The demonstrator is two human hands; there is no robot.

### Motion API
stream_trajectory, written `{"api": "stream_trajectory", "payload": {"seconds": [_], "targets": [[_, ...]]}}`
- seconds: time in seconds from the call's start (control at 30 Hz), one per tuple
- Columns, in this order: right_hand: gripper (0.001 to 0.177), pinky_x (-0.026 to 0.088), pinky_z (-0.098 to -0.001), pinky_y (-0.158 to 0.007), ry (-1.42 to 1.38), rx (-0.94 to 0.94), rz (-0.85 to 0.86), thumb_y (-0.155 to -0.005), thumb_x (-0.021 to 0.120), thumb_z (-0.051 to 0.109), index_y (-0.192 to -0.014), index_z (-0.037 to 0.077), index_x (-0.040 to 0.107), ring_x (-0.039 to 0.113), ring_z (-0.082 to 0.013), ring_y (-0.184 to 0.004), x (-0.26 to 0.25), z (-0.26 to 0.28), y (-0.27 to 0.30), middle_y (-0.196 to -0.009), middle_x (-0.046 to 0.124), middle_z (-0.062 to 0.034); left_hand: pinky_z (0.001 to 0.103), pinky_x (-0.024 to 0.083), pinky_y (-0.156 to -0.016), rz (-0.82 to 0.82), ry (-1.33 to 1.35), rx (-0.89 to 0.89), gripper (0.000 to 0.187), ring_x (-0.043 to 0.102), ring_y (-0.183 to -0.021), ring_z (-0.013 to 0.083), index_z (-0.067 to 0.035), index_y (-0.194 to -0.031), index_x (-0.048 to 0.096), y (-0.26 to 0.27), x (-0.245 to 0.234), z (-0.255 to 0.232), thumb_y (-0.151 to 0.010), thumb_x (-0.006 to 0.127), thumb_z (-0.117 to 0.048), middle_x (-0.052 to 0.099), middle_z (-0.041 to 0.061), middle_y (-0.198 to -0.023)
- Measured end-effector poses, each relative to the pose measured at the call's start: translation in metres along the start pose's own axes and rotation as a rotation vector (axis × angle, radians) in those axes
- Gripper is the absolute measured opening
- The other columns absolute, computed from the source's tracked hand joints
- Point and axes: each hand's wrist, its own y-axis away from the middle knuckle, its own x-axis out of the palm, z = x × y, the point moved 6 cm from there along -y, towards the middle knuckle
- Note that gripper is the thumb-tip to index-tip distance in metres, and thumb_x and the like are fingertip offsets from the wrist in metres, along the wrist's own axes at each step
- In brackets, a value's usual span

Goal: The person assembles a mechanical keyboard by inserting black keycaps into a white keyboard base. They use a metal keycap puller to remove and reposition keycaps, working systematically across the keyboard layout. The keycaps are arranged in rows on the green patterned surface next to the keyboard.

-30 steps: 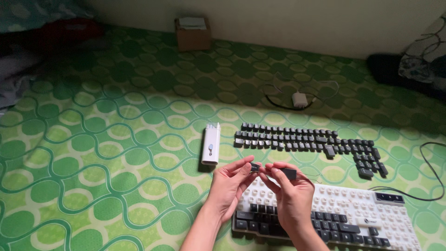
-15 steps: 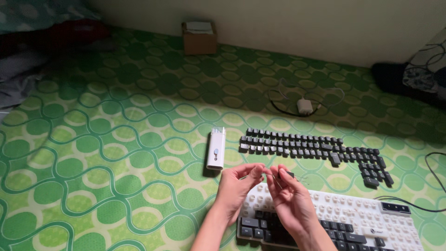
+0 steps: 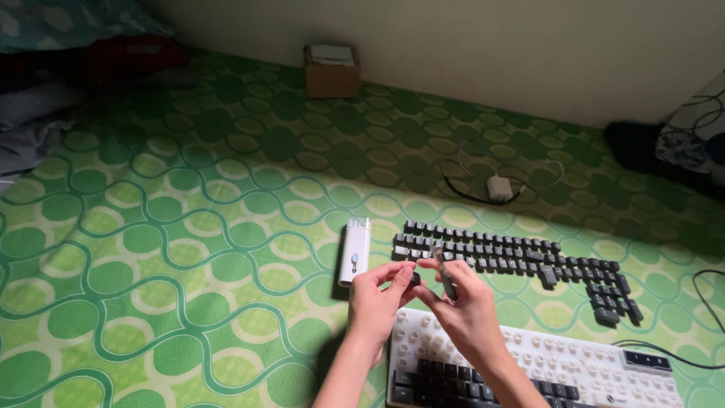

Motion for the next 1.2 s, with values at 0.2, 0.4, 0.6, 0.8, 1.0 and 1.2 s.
{"api": "stream_trajectory", "payload": {"seconds": [0.2, 0.4, 0.6, 0.8, 1.0, 1.2], "targets": [[0.027, 0.039, -0.0293, -0.050, 0.058, 0.015, 0.042, -0.077, 0.084, 0.011, -0.104, 0.008, 0.079, 0.048, -0.0112, -0.060, 0.012, -0.003, -0.009, -0.079, 0.060, -0.0009, 0.026, 0.064, -0.074, -0.083, -0.146, 0.015, 0.037, 0.075, -0.082, 0.0138, 0.000, -0.126, 0.068, -0.001, -0.008, -0.001, -0.094, 0.067, -0.019, 0.079, 0.013, -0.097], [0.026, 0.049, -0.0305, -0.056, 0.126, 0.019, 0.080, -0.077, 0.083, 0.008, -0.102, 0.006, 0.078, 0.059, -0.0122, -0.067, 0.027, -0.036, -0.026, -0.082, 0.070, -0.0041, 0.029, 0.063, -0.065, -0.354, -0.650, 0.058, 0.033, 0.077, -0.075, 0.0128, -0.011, -0.129, 0.063, -0.011, -0.032, -0.006, -0.099, 0.057, -0.023, 0.079, 0.006, -0.098], [0.028, 0.055, -0.0301, -0.066, 0.134, -0.003, 0.079, -0.076, 0.081, 0.005, -0.104, 0.005, 0.076, 0.066, -0.0135, -0.070, 0.040, -0.043, -0.034, -0.088, 0.077, -0.0061, 0.030, 0.061, -0.060, -0.443, -0.532, 0.157, 0.024, 0.077, -0.066, 0.0152, -0.005, -0.112, 0.069, -0.003, -0.035, -0.026, -0.096, 0.060, -0.019, 0.079, 0.008, -0.086], [0.028, 0.056, -0.0315, -0.067, 0.166, -0.052, 0.055, -0.076, 0.081, 0.007, -0.104, 0.004, 0.075, 0.067, -0.0150, -0.069, 0.043, -0.037, -0.038, -0.087, 0.076, -0.0088, 0.032, 0.060, -0.058, -0.450, -0.523, 0.119, 0.023, 0.076, -0.065, 0.0151, -0.007, -0.111, 0.071, 0.001, -0.034, -0.031, -0.096, 0.060, -0.021, 0.078, 0.007, -0.084], [0.028, 0.056, -0.0322, -0.063, 0.187, -0.046, 0.068, -0.077, 0.081, 0.008, -0.104, 0.003, 0.075, 0.067, -0.0159, -0.065, 0.045, -0.035, -0.038, -0.084, 0.076, -0.0100, 0.032, 0.057, -0.058, -0.469, -0.573, 0.145, 0.022, 0.075, -0.063, 0.0164, -0.007, -0.108, 0.072, 0.001, -0.035, -0.032, -0.096, 0.060, -0.022, 0.078, 0.008, -0.081], [0.028, 0.056, -0.0324, -0.063, 0.197, -0.053, 0.052, -0.077, 0.081, 0.008, -0.104, 0.003, 0.075, 0.067, -0.0156, -0.064, 0.045, -0.037, -0.039, -0.084, 0.077, -0.0103, 0.033, 0.057, -0.057, -0.462, -0.540, 0.163, 0.022, 0.074, -0.062, 0.0167, -0.006, -0.108, 0.071, 0.000, -0.035, -0.033, -0.096, 0.061, -0.021, 0.077, 0.008, -0.080]]}}
